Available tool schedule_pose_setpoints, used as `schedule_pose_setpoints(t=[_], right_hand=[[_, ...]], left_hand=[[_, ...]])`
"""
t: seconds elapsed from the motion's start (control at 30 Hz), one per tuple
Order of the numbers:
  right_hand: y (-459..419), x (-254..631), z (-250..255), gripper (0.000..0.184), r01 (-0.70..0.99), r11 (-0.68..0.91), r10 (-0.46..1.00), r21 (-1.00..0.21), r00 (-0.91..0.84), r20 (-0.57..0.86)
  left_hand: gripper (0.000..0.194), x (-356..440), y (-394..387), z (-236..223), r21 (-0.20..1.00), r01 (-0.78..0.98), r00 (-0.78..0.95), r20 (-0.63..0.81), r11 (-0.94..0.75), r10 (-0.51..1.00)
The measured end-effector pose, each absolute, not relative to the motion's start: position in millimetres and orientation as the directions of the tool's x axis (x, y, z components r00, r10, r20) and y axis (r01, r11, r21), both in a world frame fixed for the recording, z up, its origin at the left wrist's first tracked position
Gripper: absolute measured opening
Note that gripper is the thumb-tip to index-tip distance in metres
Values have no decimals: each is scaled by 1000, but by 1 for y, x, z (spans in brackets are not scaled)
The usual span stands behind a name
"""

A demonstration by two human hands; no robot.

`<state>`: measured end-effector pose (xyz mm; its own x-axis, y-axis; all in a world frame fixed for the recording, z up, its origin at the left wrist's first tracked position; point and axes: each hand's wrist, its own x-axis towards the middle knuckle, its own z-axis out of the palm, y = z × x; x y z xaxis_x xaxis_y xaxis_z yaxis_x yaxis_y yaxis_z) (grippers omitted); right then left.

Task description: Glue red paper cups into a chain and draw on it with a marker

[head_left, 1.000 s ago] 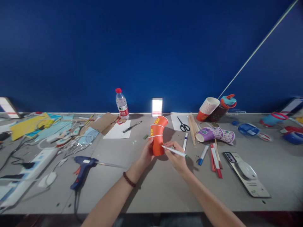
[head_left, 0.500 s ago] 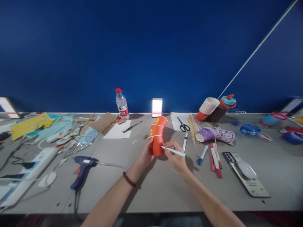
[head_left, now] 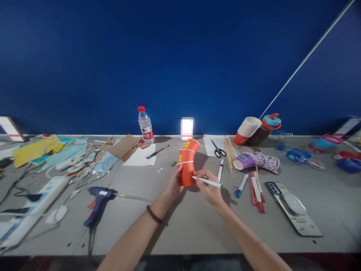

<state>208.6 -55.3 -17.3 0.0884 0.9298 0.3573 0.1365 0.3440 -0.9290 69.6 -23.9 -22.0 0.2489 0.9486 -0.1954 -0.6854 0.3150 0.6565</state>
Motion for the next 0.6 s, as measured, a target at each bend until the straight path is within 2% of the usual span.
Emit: schedule_pose_setpoints(t=[0.6], right_hand=[[-58, 207, -13, 4, 164, 372, 921, -914, 59, 386]], left_hand=[[41, 69, -24, -20, 663, -681, 249, -192, 312, 949]])
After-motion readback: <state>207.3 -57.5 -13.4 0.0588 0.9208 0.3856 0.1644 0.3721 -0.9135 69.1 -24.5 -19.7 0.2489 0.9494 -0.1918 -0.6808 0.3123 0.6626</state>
